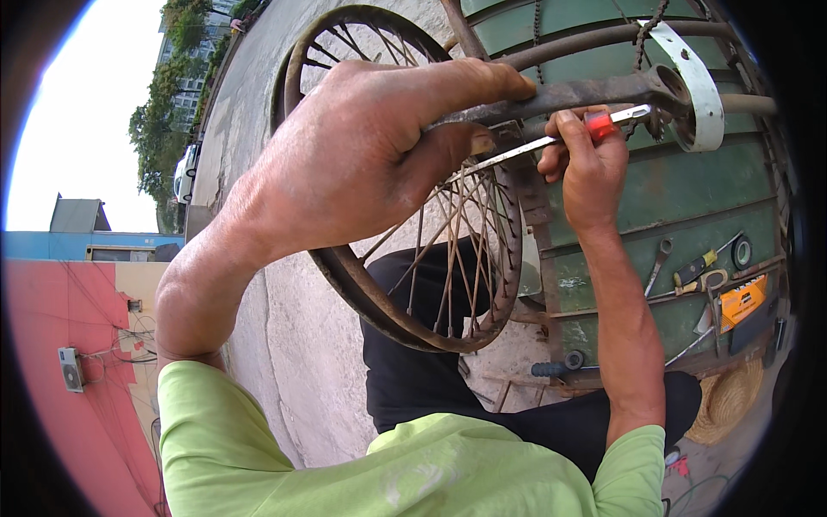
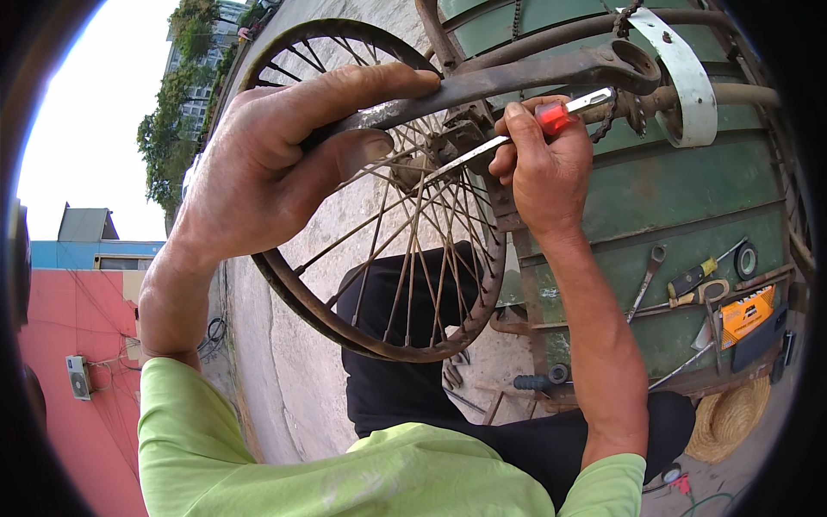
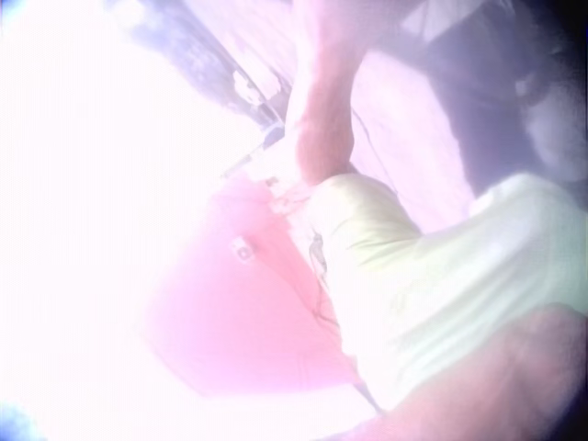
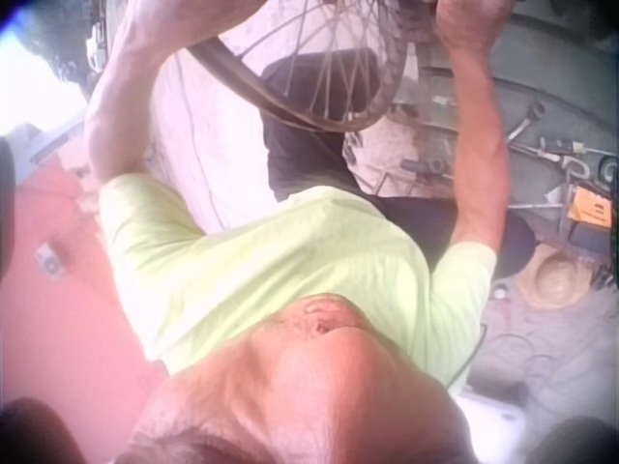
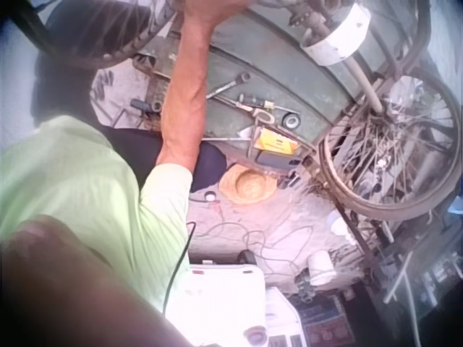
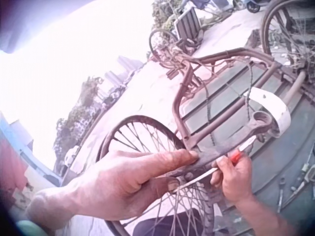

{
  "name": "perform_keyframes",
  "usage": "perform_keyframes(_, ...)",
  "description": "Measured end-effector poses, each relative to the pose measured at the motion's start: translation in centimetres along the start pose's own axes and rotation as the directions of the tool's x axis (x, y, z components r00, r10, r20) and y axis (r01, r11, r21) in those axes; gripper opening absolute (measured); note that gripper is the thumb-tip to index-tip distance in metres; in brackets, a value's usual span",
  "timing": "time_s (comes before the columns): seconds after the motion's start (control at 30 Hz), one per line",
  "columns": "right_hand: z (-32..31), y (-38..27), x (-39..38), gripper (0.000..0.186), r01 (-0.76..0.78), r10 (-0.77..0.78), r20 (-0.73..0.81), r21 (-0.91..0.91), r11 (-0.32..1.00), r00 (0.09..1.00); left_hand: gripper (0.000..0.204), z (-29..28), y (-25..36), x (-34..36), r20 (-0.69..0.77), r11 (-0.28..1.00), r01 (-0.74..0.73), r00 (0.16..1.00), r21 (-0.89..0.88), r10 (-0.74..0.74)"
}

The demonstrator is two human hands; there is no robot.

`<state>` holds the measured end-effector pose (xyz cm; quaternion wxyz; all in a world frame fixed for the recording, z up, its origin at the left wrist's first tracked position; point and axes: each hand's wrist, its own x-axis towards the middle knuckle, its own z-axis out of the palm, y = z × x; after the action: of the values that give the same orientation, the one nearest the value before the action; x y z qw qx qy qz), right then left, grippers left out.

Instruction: The person uses a screwdriver and wrench to adjust the rear wheel hub of a bicycle. They tighten bolts and rotate the wheel to check alignment while seated on the ground.

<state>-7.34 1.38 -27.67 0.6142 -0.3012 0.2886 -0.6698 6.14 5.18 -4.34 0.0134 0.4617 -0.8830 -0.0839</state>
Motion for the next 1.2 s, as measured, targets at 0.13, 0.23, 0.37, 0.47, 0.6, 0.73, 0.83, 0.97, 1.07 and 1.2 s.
perform_keyframes(0.13, 0.2, 0.6, -0.1, 0.017, -0.026, 0.026, 0.007, 0.005, 1.000, 1.000, 0.038, 0.2, -0.4, 0.0, -0.054, 0.995, -0.095, 0.994, 0.019, 0.096)
perform_keyframes(0.23, 0.1, 0.8, -0.1, 0.018, 0.001, -0.001, 0.014, -0.001, 1.000, 1.000, 0.038, 0.3, -0.6, 0.2, -0.074, 0.991, -0.123, 0.989, 0.056, 0.127)
perform_keyframes(0.37, 0.0, 0.9, 0.0, 0.018, -0.026, 0.026, 0.001, 0.015, 1.000, 1.000, 0.038, 0.2, -0.5, 0.4, -0.045, 0.995, -0.077, 0.996, 0.060, 0.080)
perform_keyframes(0.47, -0.1, 1.0, 0.1, 0.018, -0.038, 0.038, 0.002, 0.001, 0.999, 0.999, 0.037, -0.1, -0.3, 0.7, -0.009, 0.996, -0.060, 0.998, 0.069, 0.061)
perform_keyframes(0.6, 0.0, 0.8, 0.1, 0.017, -0.032, 0.032, 0.008, 0.003, 0.999, 0.999, 0.038, -0.8, 0.2, 1.9, 0.018, 0.991, -0.075, 0.997, 0.107, 0.073)
perform_keyframes(0.73, 0.2, 0.5, -0.1, 0.018, -0.030, 0.030, 0.011, -0.024, 0.999, 0.999, 0.037, -1.7, 1.1, 3.7, -0.133, 0.944, -0.311, 0.946, -0.108, 0.296)
perform_keyframes(0.83, 0.5, 0.3, -0.4, 0.018, -0.008, 0.008, 0.016, -0.010, 1.000, 1.000, 0.036, -3.0, 1.9, 4.6, -0.092, 0.851, -0.526, 0.847, 0.002, 0.524)
perform_keyframes(0.97, 0.5, 0.2, -0.5, 0.017, 0.000, 0.000, 0.029, -0.019, 1.000, 1.000, 0.037, -2.5, 2.3, 4.6, -0.018, 0.925, -0.378, 0.926, -0.039, 0.377)
perform_keyframes(1.07, 0.3, 0.4, -0.4, 0.017, -0.001, 0.001, 0.043, 0.000, 1.000, 0.999, 0.039, -1.2, 1.9, 3.2, -0.035, 0.976, -0.215, 0.976, 0.041, 0.216)
perform_keyframes(1.2, 0.1, 0.6, -0.2, 0.017, -0.021, 0.021, 0.003, 0.009, 1.000, 1.000, 0.038, -0.7, 0.1, 2.3, -0.018, 0.978, -0.139, 0.989, 0.158, 0.144)
